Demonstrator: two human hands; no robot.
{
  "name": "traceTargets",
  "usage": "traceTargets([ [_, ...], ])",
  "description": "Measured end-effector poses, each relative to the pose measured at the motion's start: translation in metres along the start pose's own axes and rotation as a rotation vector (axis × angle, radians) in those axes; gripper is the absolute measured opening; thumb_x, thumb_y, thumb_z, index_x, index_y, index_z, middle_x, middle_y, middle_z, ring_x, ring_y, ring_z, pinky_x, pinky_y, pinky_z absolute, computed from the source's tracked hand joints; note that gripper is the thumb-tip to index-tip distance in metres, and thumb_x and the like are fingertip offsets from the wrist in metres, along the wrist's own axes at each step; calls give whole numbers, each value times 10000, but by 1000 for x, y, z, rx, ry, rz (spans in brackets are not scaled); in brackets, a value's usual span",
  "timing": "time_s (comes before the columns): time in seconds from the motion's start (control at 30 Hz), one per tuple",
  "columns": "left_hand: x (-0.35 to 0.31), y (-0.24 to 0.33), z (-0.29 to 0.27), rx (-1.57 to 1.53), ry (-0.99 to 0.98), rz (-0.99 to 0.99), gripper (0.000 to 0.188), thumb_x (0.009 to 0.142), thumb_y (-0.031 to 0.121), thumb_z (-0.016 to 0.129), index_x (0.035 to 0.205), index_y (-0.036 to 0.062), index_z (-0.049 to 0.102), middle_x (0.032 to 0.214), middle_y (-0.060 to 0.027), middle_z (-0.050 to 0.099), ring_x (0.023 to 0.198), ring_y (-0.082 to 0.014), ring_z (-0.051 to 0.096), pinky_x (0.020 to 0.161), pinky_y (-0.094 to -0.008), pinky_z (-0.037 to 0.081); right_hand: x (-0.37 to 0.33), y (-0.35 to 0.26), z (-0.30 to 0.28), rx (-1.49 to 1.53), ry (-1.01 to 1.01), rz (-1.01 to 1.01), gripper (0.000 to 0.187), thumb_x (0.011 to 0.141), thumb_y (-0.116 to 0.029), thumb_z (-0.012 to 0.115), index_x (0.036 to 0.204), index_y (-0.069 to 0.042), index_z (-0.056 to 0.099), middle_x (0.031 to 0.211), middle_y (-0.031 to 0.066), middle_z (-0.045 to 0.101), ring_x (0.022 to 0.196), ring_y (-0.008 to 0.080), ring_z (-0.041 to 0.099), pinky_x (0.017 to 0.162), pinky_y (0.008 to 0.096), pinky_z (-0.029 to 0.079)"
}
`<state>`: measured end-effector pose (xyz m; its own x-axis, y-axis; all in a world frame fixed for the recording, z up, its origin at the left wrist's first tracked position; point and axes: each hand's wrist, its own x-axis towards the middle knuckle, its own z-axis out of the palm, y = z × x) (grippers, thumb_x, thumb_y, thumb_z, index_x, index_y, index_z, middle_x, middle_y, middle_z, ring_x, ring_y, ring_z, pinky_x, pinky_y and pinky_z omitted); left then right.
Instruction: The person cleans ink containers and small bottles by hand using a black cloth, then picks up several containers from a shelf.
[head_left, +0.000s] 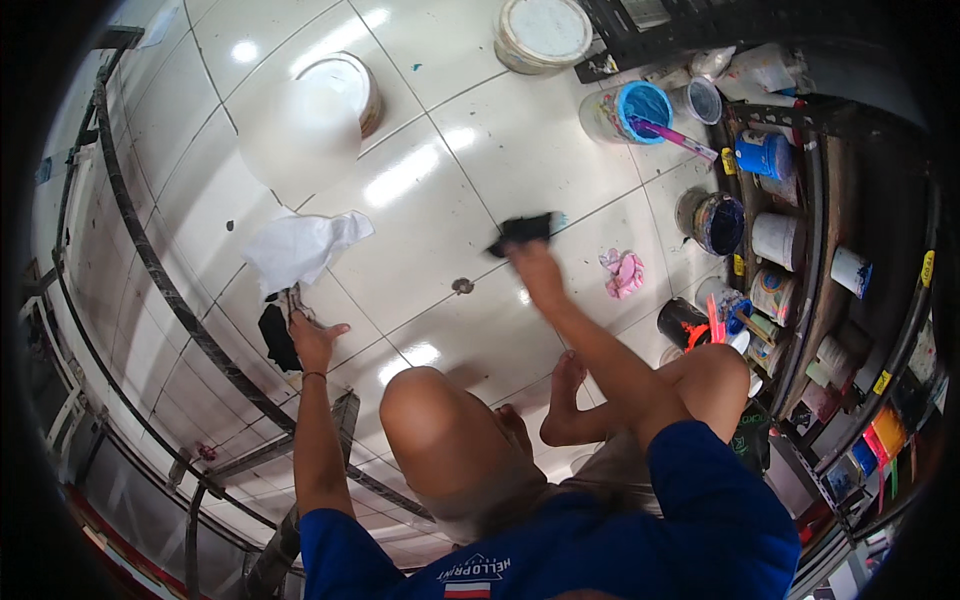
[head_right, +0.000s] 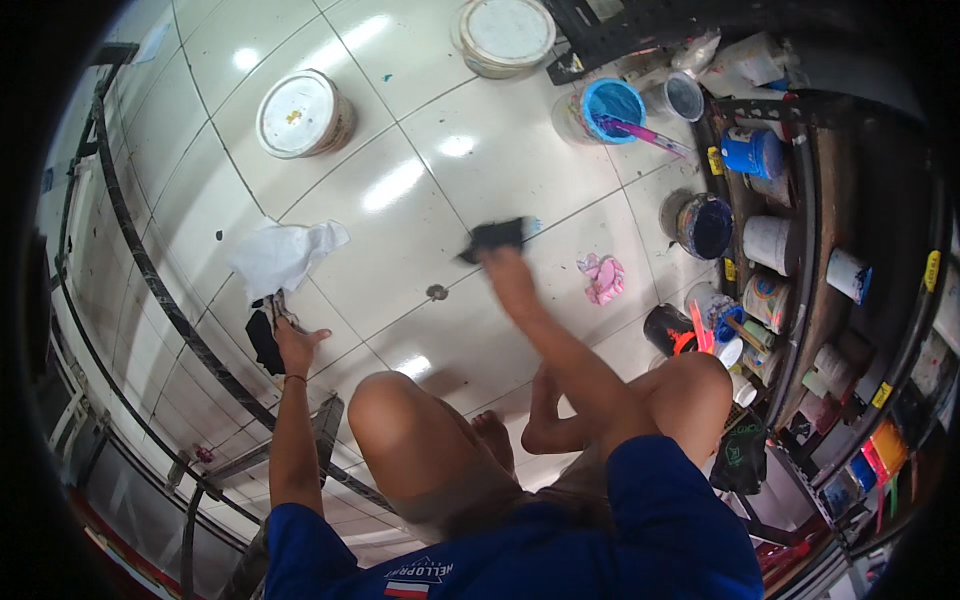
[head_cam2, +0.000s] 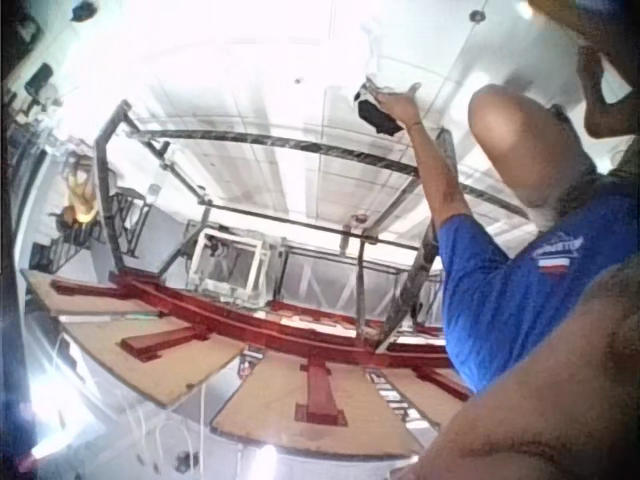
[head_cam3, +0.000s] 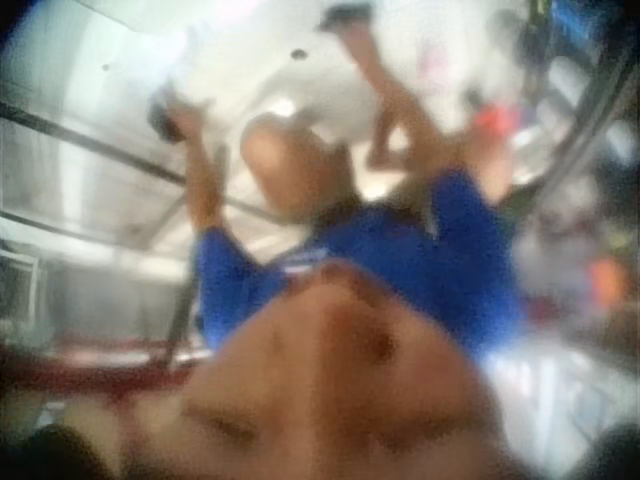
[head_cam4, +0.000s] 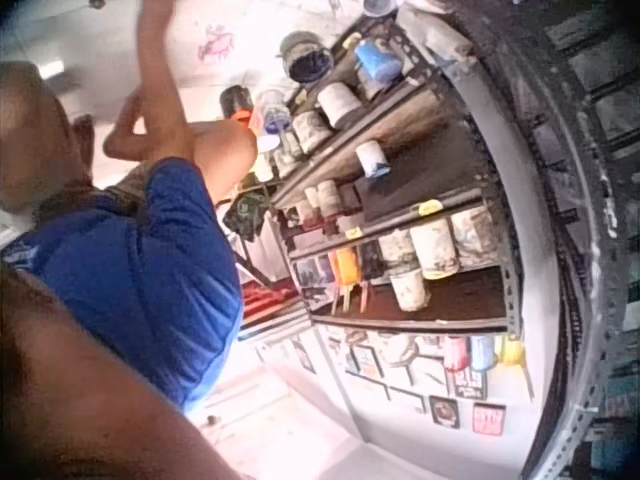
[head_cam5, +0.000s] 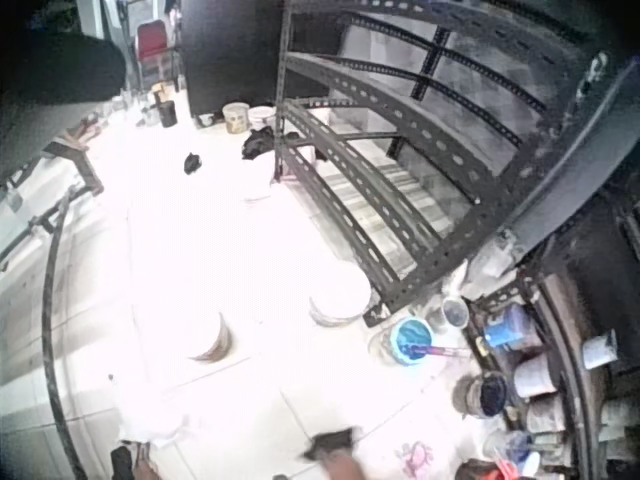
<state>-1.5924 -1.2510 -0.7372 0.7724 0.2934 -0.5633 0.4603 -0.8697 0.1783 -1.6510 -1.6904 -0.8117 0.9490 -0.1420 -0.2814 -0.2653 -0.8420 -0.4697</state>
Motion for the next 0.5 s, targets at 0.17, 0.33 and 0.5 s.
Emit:
traceTargets([
  [0.17, 4, -17, 10, -21, 38, 38, 831, 484, 246, 958, 1032, -66, 417, 1075, -285, 560, 1009, -435, 516, 875, -470, 443, 42, -10, -44, 30, 167, -296, 121, 804, -101, 636, 911, -63, 677, 925, 112, 627, 889, 289, 619, 750, 405, 512],
  [0.33, 20, -35, 13, -36, 26, 163, 1013, 475, 224, 957, 1267, -63, 396, 1234, -255, 543, 1136, -412, 496, 976, -433, 428, 27, 37, -72, -182, 91, 52, 148, 862, -111, 563, 954, -38, 653, 997, 171, 630, 955, 324, 603, 760, 434, 500],
  [0.5, 16, -60, 33, -50, 91, 404, 1331, 443, 191, 955, 1478, -57, 156, 1480, -231, 350, 1323, -345, 378, 1127, -392, 292, -9, 37, -61, -82, -171, -537, 160, 827, -143, 548, 961, -167, 632, 986, 39, 570, 902, 242, 579, 778, 366, 493],
])
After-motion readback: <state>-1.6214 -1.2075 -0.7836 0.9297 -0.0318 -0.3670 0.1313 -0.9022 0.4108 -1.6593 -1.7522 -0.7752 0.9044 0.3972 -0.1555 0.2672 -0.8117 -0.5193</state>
